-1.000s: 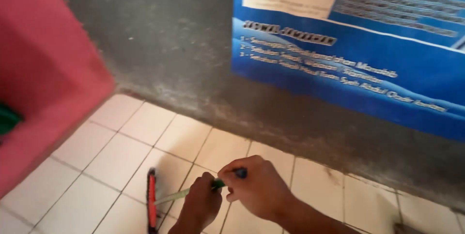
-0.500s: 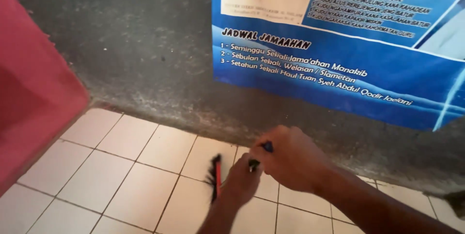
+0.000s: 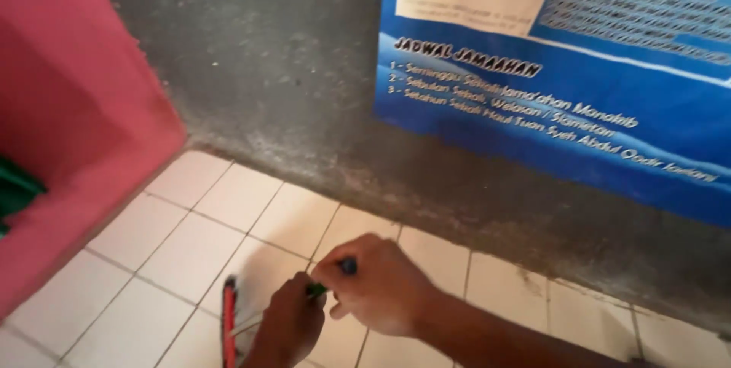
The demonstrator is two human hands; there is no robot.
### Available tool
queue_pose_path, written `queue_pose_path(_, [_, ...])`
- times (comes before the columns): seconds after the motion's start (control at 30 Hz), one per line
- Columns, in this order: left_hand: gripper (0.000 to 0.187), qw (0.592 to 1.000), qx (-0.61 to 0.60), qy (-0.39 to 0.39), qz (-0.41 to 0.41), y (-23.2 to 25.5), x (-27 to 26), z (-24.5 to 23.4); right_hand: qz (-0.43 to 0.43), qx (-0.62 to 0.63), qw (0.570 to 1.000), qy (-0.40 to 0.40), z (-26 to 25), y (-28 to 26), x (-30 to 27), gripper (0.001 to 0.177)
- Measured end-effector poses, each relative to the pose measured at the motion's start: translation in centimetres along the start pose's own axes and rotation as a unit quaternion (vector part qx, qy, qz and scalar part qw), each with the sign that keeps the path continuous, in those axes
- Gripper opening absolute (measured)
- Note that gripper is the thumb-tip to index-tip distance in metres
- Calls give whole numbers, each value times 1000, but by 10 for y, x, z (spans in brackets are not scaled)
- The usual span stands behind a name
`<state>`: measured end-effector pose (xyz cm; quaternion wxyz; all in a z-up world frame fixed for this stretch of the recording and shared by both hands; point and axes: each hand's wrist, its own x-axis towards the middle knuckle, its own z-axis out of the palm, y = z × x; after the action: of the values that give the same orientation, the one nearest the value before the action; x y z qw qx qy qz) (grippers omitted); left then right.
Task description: The person is sweeping the floor and using a tool to clean the edge between the wall and the floor.
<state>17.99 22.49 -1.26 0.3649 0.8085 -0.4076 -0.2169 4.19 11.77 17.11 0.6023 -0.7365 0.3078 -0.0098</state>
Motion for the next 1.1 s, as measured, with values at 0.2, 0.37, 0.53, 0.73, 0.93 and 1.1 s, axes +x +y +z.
queue_pose_path(0.2, [15, 996, 79, -3, -45, -74, 9, 71, 76, 26, 997, 9, 5, 34, 9, 30])
queue_pose_path(0.37, [20, 995, 17, 12, 94, -27, 16, 144, 90, -10, 993, 78, -48, 43, -22, 28])
queue_pose_path(0.53, [20, 976, -136, -15, 168, 68, 24, 144, 114, -67, 974, 185, -84, 21, -59, 26])
queue_pose_path(0.73, [26, 976, -37, -206, 60, 134, 44, 70, 74, -225, 948, 213, -95, -15, -59, 31])
queue_pose_path(0.93, [27, 987, -7, -150, 53, 110, 34, 26, 41, -74, 985, 152, -79, -18, -41, 29])
queue_pose_path(1.1, [25, 989, 68, -124, -35, 42, 21, 34, 37, 18, 994, 100, -38, 27, -20, 30])
